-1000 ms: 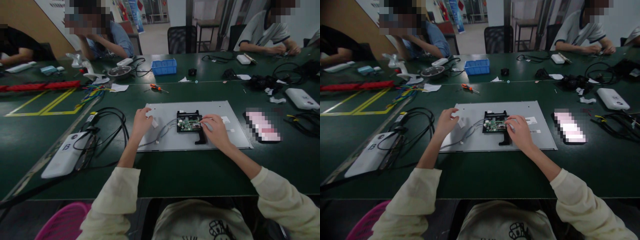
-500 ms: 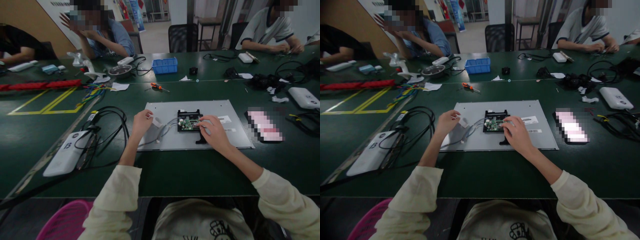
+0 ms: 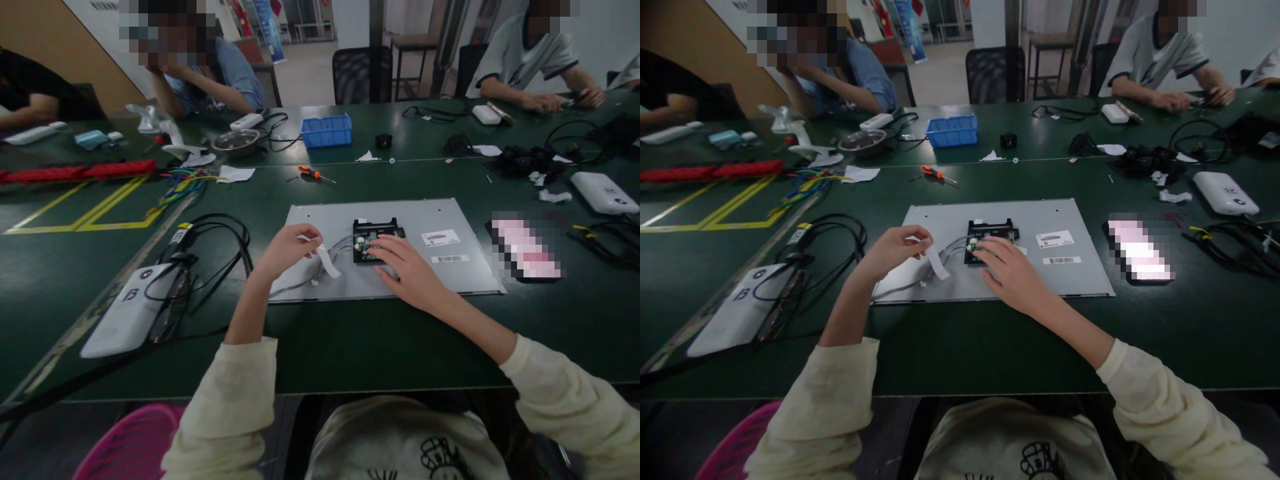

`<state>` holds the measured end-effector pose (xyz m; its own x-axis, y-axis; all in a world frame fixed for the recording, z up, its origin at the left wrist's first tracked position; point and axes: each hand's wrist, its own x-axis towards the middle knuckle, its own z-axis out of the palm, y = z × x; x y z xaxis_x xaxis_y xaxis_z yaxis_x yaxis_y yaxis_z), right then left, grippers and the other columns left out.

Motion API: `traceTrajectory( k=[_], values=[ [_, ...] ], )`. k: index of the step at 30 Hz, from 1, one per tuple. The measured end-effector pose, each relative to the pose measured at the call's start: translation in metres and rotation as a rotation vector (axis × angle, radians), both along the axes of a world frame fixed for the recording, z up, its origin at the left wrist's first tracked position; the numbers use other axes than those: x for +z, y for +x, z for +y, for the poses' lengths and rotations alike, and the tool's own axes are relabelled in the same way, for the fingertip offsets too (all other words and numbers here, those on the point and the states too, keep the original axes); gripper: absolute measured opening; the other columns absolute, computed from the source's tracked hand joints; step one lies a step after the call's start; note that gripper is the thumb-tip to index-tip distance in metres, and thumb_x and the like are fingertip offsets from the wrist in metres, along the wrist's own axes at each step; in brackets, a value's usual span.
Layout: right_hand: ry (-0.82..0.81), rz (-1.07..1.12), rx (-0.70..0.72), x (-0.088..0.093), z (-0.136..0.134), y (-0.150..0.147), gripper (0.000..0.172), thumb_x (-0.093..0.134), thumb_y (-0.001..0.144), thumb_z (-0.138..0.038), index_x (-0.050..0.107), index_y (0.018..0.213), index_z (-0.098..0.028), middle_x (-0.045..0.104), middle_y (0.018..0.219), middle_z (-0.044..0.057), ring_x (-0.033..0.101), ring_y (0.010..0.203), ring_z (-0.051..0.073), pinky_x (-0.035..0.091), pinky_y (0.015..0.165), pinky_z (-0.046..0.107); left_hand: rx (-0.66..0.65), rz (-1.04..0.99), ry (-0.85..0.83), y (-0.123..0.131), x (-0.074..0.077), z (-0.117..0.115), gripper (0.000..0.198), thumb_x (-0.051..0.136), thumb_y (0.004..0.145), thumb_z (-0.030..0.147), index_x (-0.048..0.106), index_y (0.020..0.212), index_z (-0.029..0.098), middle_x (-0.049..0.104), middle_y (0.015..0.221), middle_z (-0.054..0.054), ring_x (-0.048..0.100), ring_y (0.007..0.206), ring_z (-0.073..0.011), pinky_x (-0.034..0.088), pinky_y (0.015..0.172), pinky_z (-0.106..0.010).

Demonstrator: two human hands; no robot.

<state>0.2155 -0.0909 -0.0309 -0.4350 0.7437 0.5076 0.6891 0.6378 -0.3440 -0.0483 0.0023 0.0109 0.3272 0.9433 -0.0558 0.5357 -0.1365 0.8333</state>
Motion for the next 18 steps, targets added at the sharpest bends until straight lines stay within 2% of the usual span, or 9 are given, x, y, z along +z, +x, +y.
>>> traceTrajectory(
  k=[5, 10, 15, 18],
  values=[
    [-0.064, -0.194, 0.201, 0.002, -0.006, -0.025, 0.052, 0.044, 0.095, -0.035, 0.041, 0.141, -0.011, 0.042, 0.149, 0.014, 0.031, 0.142, 0.026, 0.031, 0.115, 0.047, -0.037, 0.226, 0.088, 0.004, -0.008, -0.001, 0.022, 0.06, 0.073, 0.035, 0.067, 0.081, 0.016, 0.063, 0.066, -0.002, 0.059, 0.06, -0.0153, 0.044, 0.056, -0.026],
    [-0.127, -0.27, 0.225, 0.001, -0.007, -0.044, 0.06, 0.039, 0.096, -0.046, 0.038, 0.144, -0.009, 0.038, 0.152, 0.015, 0.029, 0.143, 0.026, 0.027, 0.116, 0.047, -0.021, 0.352, 0.192, 0.002, -0.014, 0.002, 0.017, 0.055, 0.075, 0.029, 0.066, 0.08, 0.018, 0.067, 0.07, -0.002, 0.061, 0.066, -0.0165, 0.045, 0.061, -0.026],
    [-0.127, -0.283, 0.234, -0.001, -0.004, -0.055, 0.057, 0.036, 0.097, -0.049, 0.048, 0.137, -0.009, 0.047, 0.146, 0.015, 0.036, 0.139, 0.027, 0.026, 0.115, 0.047, -0.039, 0.423, 0.233, 0.001, -0.022, 0.006, 0.011, 0.057, 0.074, 0.025, 0.065, 0.078, 0.019, 0.068, 0.076, -0.003, 0.062, 0.071, -0.0176, 0.046, 0.068, -0.028],
    [-0.11, -0.275, 0.229, -0.005, -0.003, -0.058, 0.057, 0.036, 0.097, -0.05, 0.052, 0.133, -0.009, 0.053, 0.14, 0.015, 0.041, 0.135, 0.027, 0.026, 0.116, 0.047, -0.017, 0.448, 0.323, 0.002, -0.02, 0.004, 0.013, 0.057, 0.075, 0.022, 0.064, 0.085, 0.018, 0.068, 0.088, -0.004, 0.059, 0.068, -0.0154, 0.046, 0.07, -0.029]
  ],
)
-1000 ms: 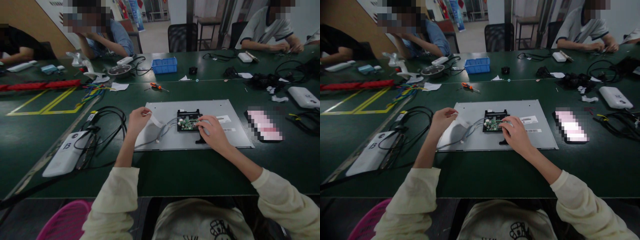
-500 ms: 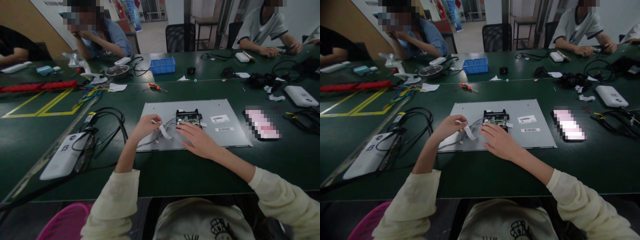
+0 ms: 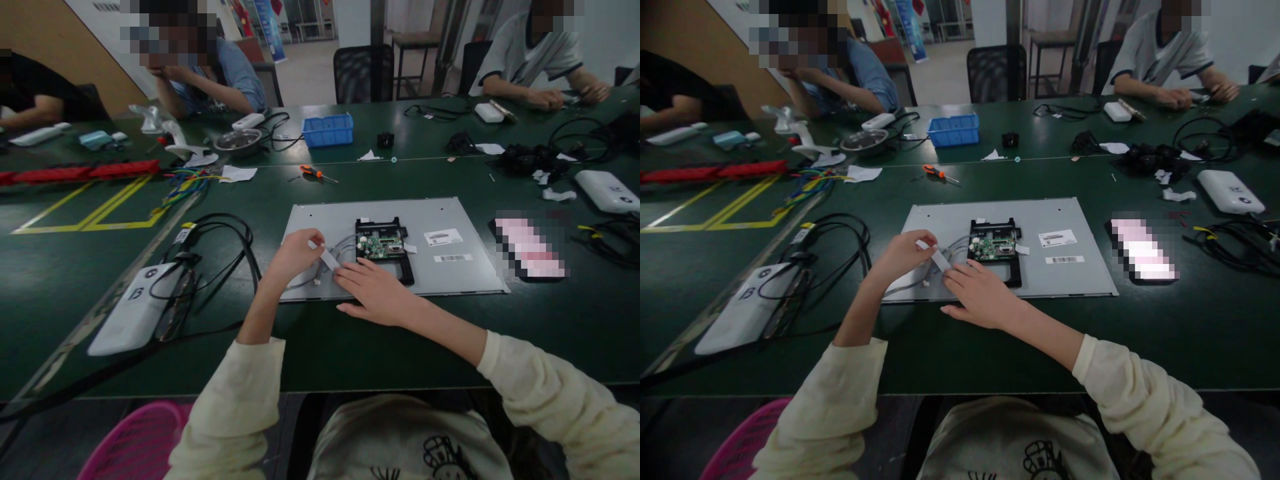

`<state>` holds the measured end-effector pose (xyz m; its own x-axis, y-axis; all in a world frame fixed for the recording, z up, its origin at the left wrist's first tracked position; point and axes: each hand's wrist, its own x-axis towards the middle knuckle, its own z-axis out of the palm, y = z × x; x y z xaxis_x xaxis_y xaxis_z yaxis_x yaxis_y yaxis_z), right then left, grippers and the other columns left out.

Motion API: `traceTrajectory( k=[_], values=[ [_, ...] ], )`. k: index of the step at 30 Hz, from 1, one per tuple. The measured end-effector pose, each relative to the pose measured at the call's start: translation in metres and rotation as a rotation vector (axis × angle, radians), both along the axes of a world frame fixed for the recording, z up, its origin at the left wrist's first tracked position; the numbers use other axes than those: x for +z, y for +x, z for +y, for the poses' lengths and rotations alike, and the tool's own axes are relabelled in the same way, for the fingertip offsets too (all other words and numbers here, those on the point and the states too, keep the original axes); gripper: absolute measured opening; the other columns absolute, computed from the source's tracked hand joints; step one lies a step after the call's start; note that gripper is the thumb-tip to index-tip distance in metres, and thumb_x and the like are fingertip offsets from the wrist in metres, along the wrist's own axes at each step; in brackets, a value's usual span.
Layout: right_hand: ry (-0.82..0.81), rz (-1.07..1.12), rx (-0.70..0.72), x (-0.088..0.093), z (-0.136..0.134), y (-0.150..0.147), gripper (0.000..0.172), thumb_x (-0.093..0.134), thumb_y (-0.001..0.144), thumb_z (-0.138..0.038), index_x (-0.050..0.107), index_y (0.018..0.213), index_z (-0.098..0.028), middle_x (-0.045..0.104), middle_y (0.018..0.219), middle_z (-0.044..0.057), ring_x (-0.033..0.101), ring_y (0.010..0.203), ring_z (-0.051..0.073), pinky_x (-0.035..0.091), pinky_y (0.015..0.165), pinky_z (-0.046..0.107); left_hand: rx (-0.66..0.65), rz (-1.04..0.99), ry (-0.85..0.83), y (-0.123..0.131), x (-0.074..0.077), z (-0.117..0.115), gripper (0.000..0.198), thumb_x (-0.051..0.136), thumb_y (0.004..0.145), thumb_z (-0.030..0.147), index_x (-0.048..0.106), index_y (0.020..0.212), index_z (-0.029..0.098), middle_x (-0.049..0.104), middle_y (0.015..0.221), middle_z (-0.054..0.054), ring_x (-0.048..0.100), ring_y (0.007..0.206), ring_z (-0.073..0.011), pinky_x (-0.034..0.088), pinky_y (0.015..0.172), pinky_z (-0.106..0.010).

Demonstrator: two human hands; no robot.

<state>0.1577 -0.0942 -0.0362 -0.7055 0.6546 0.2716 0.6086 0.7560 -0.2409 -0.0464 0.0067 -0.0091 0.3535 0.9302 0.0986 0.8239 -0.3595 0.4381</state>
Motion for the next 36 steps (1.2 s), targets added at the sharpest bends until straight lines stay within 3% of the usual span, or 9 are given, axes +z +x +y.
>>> traceTrajectory(
  k=[4, 8, 11, 15, 19, 26, 36],
  values=[
    [0.009, 0.013, 0.0, -0.005, -0.002, -0.001, 0.061, 0.037, 0.096, -0.051, 0.05, 0.134, -0.005, 0.051, 0.141, 0.017, 0.043, 0.134, 0.027, 0.026, 0.116, 0.043, -0.038, -0.035, 0.189, 0.006, 0.012, -0.008, 0.014, 0.055, 0.078, 0.022, 0.061, 0.09, 0.017, 0.062, 0.091, -0.004, 0.055, 0.067, -0.0136, 0.044, 0.069, -0.028],
    [-0.001, 0.012, 0.004, -0.005, -0.002, 0.0, 0.063, 0.038, 0.096, -0.051, 0.049, 0.135, -0.003, 0.05, 0.142, 0.02, 0.044, 0.134, 0.028, 0.028, 0.116, 0.042, -0.321, 0.046, 0.074, 0.013, 0.019, -0.016, 0.009, 0.053, 0.08, 0.022, 0.059, 0.085, 0.019, 0.058, 0.079, -0.001, 0.055, 0.073, -0.0156, 0.042, 0.069, -0.027],
    [-0.012, 0.01, 0.004, -0.005, -0.001, -0.001, 0.065, 0.038, 0.096, -0.051, 0.047, 0.137, -0.002, 0.048, 0.143, 0.021, 0.042, 0.135, 0.028, 0.027, 0.117, 0.042, -0.404, 0.15, -0.014, 0.012, 0.013, -0.015, 0.006, 0.054, 0.078, 0.023, 0.057, 0.081, 0.019, 0.057, 0.079, -0.002, 0.055, 0.074, -0.0172, 0.04, 0.068, -0.028],
    [-0.026, -0.001, 0.014, -0.005, -0.003, -0.001, 0.066, 0.038, 0.095, -0.052, 0.046, 0.137, -0.002, 0.046, 0.145, 0.021, 0.041, 0.136, 0.028, 0.025, 0.117, 0.042, -0.412, 0.195, -0.091, 0.005, -0.002, -0.007, 0.011, 0.053, 0.081, 0.029, 0.055, 0.085, 0.019, 0.057, 0.081, -0.003, 0.055, 0.077, -0.0191, 0.04, 0.069, -0.029],
    [-0.048, -0.03, 0.019, -0.004, -0.009, 0.002, 0.073, 0.038, 0.093, -0.058, 0.04, 0.141, -0.002, 0.038, 0.15, 0.022, 0.033, 0.141, 0.029, 0.022, 0.118, 0.045, -0.393, 0.211, -0.048, -0.003, -0.012, 0.0, 0.018, 0.054, 0.081, 0.035, 0.053, 0.088, 0.019, 0.057, 0.088, -0.006, 0.054, 0.086, -0.0217, 0.041, 0.077, -0.032],
    [-0.104, -0.062, 0.019, -0.003, -0.022, 0.007, 0.084, 0.034, 0.09, -0.067, 0.026, 0.149, -0.006, 0.026, 0.156, 0.02, 0.021, 0.145, 0.032, 0.008, 0.116, 0.061, -0.327, 0.198, -0.095, -0.009, -0.013, -0.001, 0.03, 0.059, 0.076, 0.044, 0.053, 0.091, 0.018, 0.055, 0.096, -0.008, 0.052, 0.092, -0.0246, 0.041, 0.082, -0.035],
    [-0.095, -0.081, 0.01, 0.0, -0.026, 0.006, 0.083, 0.035, 0.09, -0.065, 0.029, 0.147, -0.005, 0.028, 0.154, 0.022, 0.023, 0.144, 0.032, 0.008, 0.116, 0.061, -0.269, 0.242, -0.08, -0.012, -0.019, 0.002, 0.036, 0.062, 0.076, 0.048, 0.051, 0.093, 0.019, 0.054, 0.099, -0.008, 0.052, 0.095, -0.0258, 0.041, 0.084, -0.036]
  ],
)
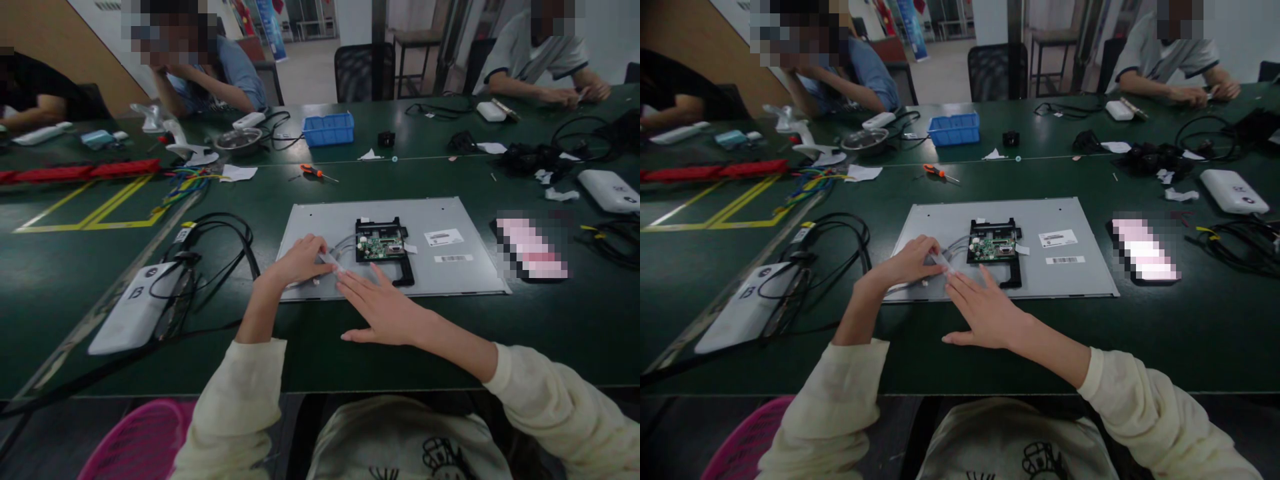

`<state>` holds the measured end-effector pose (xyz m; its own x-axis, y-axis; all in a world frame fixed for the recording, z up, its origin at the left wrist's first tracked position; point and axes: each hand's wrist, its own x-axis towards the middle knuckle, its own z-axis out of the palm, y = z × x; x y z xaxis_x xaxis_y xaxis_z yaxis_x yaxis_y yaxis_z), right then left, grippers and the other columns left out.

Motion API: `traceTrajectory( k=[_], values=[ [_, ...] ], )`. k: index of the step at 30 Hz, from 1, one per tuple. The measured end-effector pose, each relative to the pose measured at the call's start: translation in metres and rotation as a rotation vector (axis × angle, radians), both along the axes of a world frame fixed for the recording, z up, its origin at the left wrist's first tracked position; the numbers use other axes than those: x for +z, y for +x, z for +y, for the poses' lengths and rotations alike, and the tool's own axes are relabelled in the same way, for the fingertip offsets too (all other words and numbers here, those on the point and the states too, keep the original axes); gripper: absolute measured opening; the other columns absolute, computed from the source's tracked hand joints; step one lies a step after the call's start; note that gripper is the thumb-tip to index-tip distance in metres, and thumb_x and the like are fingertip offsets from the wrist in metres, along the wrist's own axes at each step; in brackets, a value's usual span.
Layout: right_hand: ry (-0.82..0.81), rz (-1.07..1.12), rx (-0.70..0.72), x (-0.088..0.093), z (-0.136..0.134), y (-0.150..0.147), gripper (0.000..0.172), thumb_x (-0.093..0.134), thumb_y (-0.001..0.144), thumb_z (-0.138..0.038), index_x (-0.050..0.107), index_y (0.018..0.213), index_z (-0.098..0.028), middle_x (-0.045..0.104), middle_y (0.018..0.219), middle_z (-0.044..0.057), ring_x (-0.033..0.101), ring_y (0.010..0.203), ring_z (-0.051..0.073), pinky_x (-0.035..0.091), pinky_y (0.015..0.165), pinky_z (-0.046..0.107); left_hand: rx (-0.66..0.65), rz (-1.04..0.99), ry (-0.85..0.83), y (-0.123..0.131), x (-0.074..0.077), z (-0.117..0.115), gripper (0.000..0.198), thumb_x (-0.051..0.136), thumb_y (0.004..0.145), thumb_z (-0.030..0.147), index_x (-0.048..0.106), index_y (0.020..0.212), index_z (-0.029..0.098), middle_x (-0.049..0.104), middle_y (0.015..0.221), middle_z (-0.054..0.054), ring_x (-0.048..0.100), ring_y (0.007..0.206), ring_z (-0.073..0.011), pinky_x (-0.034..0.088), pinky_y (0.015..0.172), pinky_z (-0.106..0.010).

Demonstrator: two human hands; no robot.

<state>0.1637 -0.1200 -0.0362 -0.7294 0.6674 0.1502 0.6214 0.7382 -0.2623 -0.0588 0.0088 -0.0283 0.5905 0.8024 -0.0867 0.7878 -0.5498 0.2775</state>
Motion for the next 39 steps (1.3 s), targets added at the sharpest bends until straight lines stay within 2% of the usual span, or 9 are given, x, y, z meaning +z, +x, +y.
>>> traceTrajectory(
  k=[7, 18, 21, 25, 34, 39],
  values=[
    [0.04, 0.003, -0.003, 0.004, 0.001, 0.0, 0.072, 0.034, 0.094, -0.059, 0.04, 0.141, -0.006, 0.038, 0.15, 0.022, 0.034, 0.14, 0.031, 0.013, 0.117, 0.059, 0.025, -0.02, 0.002, 0.0, 0.0, -0.001, 0.032, 0.06, 0.078, 0.046, 0.05, 0.093, 0.02, 0.054, 0.099, -0.007, 0.051, 0.099, -0.0249, 0.04, 0.086, -0.035],
    [0.062, -0.015, -0.001, 0.004, 0.0, 0.0, 0.066, 0.038, 0.094, -0.055, 0.042, 0.14, -0.006, 0.039, 0.149, 0.022, 0.036, 0.139, 0.032, 0.02, 0.115, 0.058, 0.046, -0.026, -0.009, 0.0, -0.001, 0.001, 0.033, 0.061, 0.077, 0.047, 0.051, 0.094, 0.02, 0.051, 0.097, -0.007, 0.052, 0.097, -0.0248, 0.041, 0.083, -0.034],
    [0.053, -0.004, 0.008, 0.002, 0.002, 0.001, 0.065, 0.041, 0.094, -0.053, 0.041, 0.14, -0.007, 0.037, 0.15, 0.022, 0.035, 0.139, 0.031, 0.025, 0.113, 0.058, 0.037, -0.025, -0.011, 0.0, -0.001, 0.001, 0.033, 0.059, 0.078, 0.047, 0.051, 0.094, 0.019, 0.051, 0.097, -0.007, 0.051, 0.097, -0.0247, 0.041, 0.084, -0.035],
    [0.034, 0.006, 0.008, 0.001, 0.005, 0.002, 0.057, 0.045, 0.094, -0.045, 0.042, 0.139, -0.009, 0.039, 0.149, 0.02, 0.036, 0.139, 0.03, 0.033, 0.109, 0.055, 0.057, -0.022, -0.014, 0.001, 0.001, -0.001, 0.033, 0.059, 0.078, 0.047, 0.05, 0.094, 0.02, 0.05, 0.097, -0.007, 0.051, 0.095, -0.0243, 0.041, 0.085, -0.035],
    [0.07, 0.037, -0.008, -0.007, 0.015, 0.001, 0.039, 0.045, 0.096, -0.024, 0.049, 0.133, -0.014, 0.05, 0.143, 0.015, 0.044, 0.134, 0.025, 0.037, 0.109, 0.047, 0.065, -0.035, -0.02, 0.003, 0.003, -0.001, 0.031, 0.061, 0.077, 0.046, 0.051, 0.091, 0.021, 0.051, 0.094, -0.006, 0.052, 0.095, -0.0246, 0.042, 0.083, -0.035],
    [0.11, 0.032, 0.0, -0.011, 0.02, 0.0, 0.036, 0.043, 0.096, -0.016, 0.052, 0.131, -0.013, 0.053, 0.141, 0.014, 0.048, 0.131, 0.024, 0.041, 0.106, 0.044, 0.068, -0.024, -0.016, 0.004, 0.005, -0.003, 0.031, 0.059, 0.078, 0.045, 0.05, 0.093, 0.02, 0.05, 0.094, -0.006, 0.052, 0.094, -0.024, 0.041, 0.082, -0.034]
  ],
)
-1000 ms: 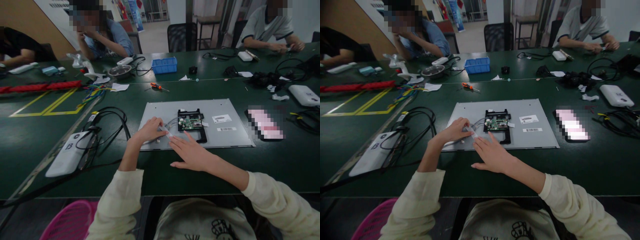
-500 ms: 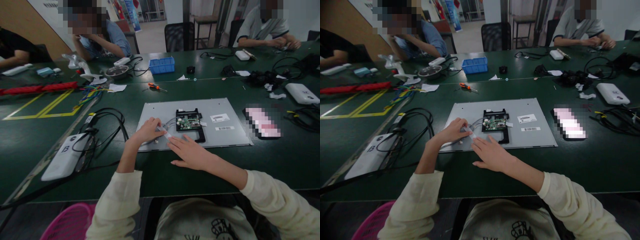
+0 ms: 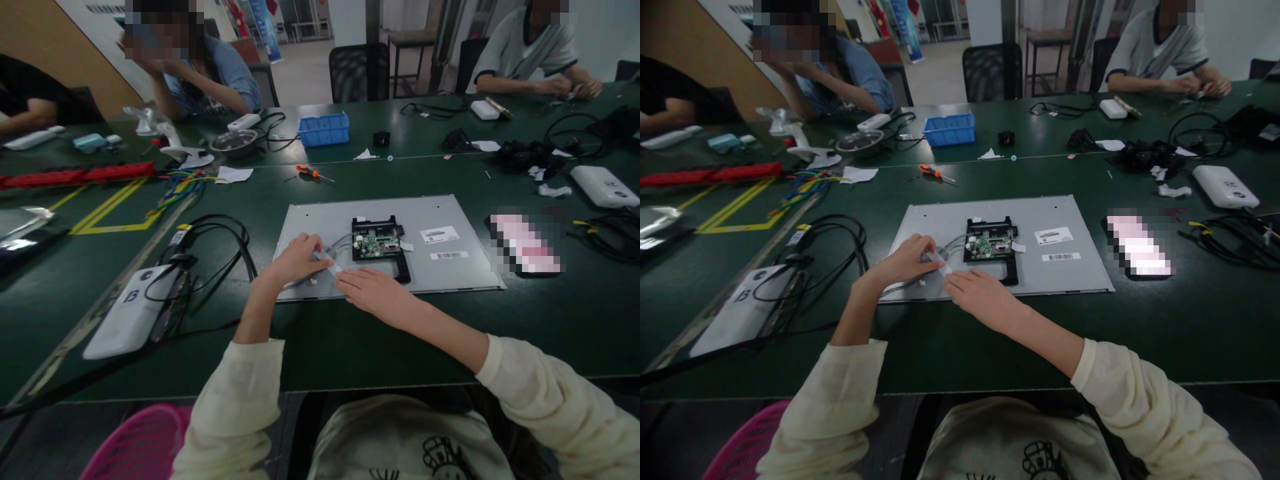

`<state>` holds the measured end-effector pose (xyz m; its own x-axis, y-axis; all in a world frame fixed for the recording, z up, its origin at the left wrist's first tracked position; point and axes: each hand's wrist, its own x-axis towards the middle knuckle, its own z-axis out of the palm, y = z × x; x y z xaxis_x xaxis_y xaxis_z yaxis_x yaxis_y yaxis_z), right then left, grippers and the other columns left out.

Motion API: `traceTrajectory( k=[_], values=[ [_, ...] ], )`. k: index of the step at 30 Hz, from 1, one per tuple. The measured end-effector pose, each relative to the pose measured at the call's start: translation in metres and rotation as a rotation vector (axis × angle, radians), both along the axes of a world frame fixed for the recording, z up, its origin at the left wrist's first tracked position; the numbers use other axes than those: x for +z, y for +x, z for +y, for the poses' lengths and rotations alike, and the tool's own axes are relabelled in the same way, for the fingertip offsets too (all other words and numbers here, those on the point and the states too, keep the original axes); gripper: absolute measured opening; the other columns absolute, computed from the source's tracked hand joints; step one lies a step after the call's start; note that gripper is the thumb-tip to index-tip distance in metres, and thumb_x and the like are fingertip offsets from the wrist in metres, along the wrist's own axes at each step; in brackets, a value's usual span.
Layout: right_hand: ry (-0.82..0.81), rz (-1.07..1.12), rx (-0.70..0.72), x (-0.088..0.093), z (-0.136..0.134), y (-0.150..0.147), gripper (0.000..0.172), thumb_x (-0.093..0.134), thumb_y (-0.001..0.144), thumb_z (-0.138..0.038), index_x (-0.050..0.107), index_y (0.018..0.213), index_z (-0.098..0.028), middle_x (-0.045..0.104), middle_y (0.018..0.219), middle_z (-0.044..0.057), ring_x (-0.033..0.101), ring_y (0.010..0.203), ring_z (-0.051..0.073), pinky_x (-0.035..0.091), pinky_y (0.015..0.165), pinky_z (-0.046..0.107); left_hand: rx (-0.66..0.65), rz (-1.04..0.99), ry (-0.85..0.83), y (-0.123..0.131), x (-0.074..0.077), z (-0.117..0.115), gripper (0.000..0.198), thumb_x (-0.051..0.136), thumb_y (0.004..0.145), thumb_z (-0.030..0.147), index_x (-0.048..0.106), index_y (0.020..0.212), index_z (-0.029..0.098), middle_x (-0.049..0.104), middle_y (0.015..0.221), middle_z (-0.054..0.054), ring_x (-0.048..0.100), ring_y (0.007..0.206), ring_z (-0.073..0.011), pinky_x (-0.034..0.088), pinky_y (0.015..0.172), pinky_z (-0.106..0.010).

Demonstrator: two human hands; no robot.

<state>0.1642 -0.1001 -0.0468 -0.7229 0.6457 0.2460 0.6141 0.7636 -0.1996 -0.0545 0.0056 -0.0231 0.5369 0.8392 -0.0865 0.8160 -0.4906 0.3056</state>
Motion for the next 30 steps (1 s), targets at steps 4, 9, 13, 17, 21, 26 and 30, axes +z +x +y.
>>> traceTrajectory(
  k=[4, 9, 13, 17, 21, 26, 30],
  values=[
    [0.01, 0.002, 0.013, 0.002, 0.001, 0.0, 0.036, 0.044, 0.096, -0.016, 0.053, 0.131, -0.01, 0.053, 0.14, 0.015, 0.049, 0.13, 0.025, 0.042, 0.105, 0.043, -0.003, 0.001, -0.001, 0.0, 0.001, 0.0, 0.032, 0.06, 0.077, 0.046, 0.051, 0.092, 0.02, 0.05, 0.094, -0.007, 0.052, 0.093, -0.0244, 0.042, 0.081, -0.034],
    [0.014, 0.001, 0.014, 0.001, 0.004, 0.001, 0.036, 0.045, 0.095, -0.017, 0.054, 0.129, -0.01, 0.054, 0.14, 0.015, 0.049, 0.13, 0.024, 0.042, 0.105, 0.042, 0.018, -0.026, 0.023, 0.001, 0.001, 0.0, 0.031, 0.06, 0.077, 0.046, 0.052, 0.092, 0.02, 0.052, 0.094, -0.007, 0.053, 0.094, -0.0245, 0.042, 0.082, -0.035],
    [0.043, 0.007, 0.021, -0.002, 0.007, 0.001, 0.036, 0.044, 0.096, -0.016, 0.054, 0.13, -0.01, 0.053, 0.14, 0.015, 0.049, 0.13, 0.024, 0.042, 0.107, 0.042, 0.018, -0.025, 0.049, 0.003, 0.001, -0.001, 0.03, 0.06, 0.079, 0.044, 0.053, 0.093, 0.019, 0.052, 0.095, -0.008, 0.053, 0.093, -0.0242, 0.042, 0.082, -0.035],
    [0.073, 0.022, 0.008, -0.006, 0.01, 0.0, 0.034, 0.045, 0.096, -0.017, 0.056, 0.128, -0.011, 0.055, 0.138, 0.014, 0.051, 0.128, 0.024, 0.043, 0.106, 0.041, -0.028, 0.031, 0.115, 0.004, 0.002, -0.001, 0.028, 0.058, 0.082, 0.043, 0.053, 0.094, 0.018, 0.053, 0.095, -0.009, 0.053, 0.094, -0.0252, 0.042, 0.083, -0.037],
    [0.085, 0.045, -0.008, -0.008, 0.015, -0.002, 0.034, 0.046, 0.095, -0.017, 0.056, 0.127, -0.011, 0.055, 0.138, 0.014, 0.051, 0.128, 0.024, 0.043, 0.107, 0.041, -0.04, 0.05, 0.243, 0.007, 0.002, -0.001, 0.029, 0.057, 0.085, 0.04, 0.053, 0.103, 0.018, 0.053, 0.105, -0.01, 0.052, 0.099, -0.0265, 0.043, 0.088, -0.04],
    [0.067, 0.055, -0.002, -0.007, 0.019, -0.001, 0.036, 0.045, 0.096, -0.021, 0.054, 0.129, -0.011, 0.055, 0.138, 0.014, 0.049, 0.129, 0.024, 0.041, 0.108, 0.04, -0.097, 0.046, 0.328, 0.019, 0.0, -0.004, 0.034, 0.054, 0.088, 0.037, 0.051, 0.118, 0.021, 0.052, 0.119, -0.01, 0.049, 0.109, -0.0279, 0.043, 0.092, -0.042],
    [0.079, 0.035, -0.027, -0.006, 0.02, -0.004, 0.04, 0.046, 0.096, -0.025, 0.051, 0.133, -0.011, 0.052, 0.14, 0.014, 0.044, 0.132, 0.028, 0.042, 0.105, 0.042, -0.117, 0.062, 0.361, 0.028, -0.004, -0.008, 0.028, 0.05, 0.091, 0.036, 0.053, 0.115, 0.02, 0.053, 0.118, -0.01, 0.05, 0.11, -0.0276, 0.042, 0.093, -0.041]
  ],
)
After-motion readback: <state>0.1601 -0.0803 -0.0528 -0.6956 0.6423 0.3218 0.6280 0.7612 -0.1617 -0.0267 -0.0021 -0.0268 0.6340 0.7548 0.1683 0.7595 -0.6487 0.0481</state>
